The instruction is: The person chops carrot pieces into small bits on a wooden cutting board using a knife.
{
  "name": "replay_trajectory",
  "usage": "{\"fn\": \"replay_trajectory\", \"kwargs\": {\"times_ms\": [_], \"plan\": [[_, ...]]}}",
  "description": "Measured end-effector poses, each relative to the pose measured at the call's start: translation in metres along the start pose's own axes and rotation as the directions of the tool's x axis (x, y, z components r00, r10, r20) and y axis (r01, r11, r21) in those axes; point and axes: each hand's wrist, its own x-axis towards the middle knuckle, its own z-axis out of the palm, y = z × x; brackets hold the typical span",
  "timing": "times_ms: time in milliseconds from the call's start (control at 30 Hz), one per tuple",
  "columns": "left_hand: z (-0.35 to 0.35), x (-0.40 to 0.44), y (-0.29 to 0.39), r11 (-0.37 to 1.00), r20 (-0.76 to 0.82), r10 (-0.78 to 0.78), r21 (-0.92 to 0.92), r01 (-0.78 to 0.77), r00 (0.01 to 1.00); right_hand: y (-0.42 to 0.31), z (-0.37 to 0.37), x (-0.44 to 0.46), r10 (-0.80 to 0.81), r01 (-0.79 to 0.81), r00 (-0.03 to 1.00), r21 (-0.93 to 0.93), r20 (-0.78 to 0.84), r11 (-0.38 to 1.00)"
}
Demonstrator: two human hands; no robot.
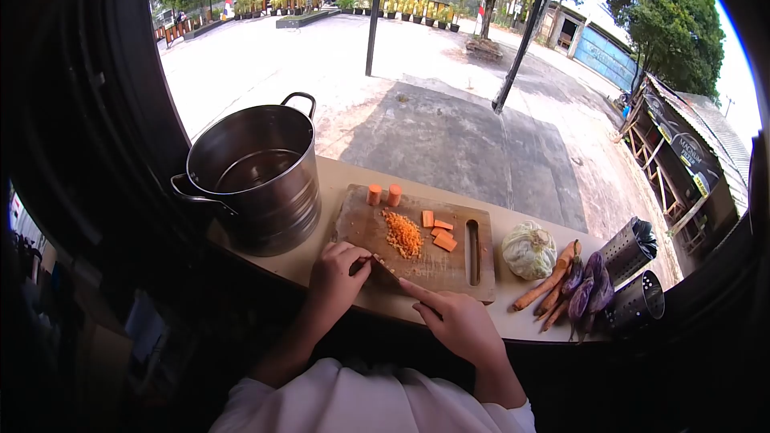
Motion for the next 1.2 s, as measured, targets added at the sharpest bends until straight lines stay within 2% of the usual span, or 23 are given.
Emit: {"fn": "replay_trajectory", "kwargs": {"times_ms": [300, 400, 500, 700, 900, 1000, 1100, 1200], "plan": [[0.000, -0.003, -0.001, 1.000, 0.000, -0.019, -0.012, 0.019, 1.000, 0.000, -0.001, 0.016, -0.026, 0.026, 0.999, 0.000, 0.030, 1.000], [0.001, -0.004, -0.001, 0.999, -0.009, -0.030, -0.031, 0.030, 1.000, 0.003, 0.002, 0.015, -0.059, 0.060, 0.998, 0.034, -0.034, 0.998], [0.004, -0.005, -0.005, 0.998, -0.027, -0.040, -0.039, 0.039, 0.999, -0.003, -0.004, 0.008, 0.023, -0.023, 1.000, 0.037, 0.017, 0.999], [0.003, -0.005, -0.002, 0.999, -0.035, -0.035, -0.041, 0.034, 0.999, 0.001, -0.003, 0.003, -0.035, 0.034, 0.999, 0.037, 0.010, 0.999], [0.004, -0.004, -0.003, 1.000, -0.054, -0.008, -0.016, 0.008, 0.999, -0.002, 0.005, 0.016, -0.008, 0.008, 0.999, 0.004, 0.037, 1.000], [0.004, -0.005, -0.005, 1.000, -0.042, 0.011, -0.010, -0.012, 0.999, 0.007, 0.010, 0.015, -0.067, 0.070, 0.997, 0.073, -0.045, 0.995], [0.004, -0.006, -0.008, 0.986, -0.010, -0.061, -0.156, 0.059, 0.998, 0.004, 0.005, 0.009, -0.035, 0.036, 0.999, 0.081, -0.020, 0.996], [0.002, -0.005, -0.005, 0.970, -0.011, -0.095, -0.224, 0.090, 0.995, -0.007, -0.007, 0.003, 0.046, -0.049, 0.997, 0.042, 0.059, 0.998]]}}
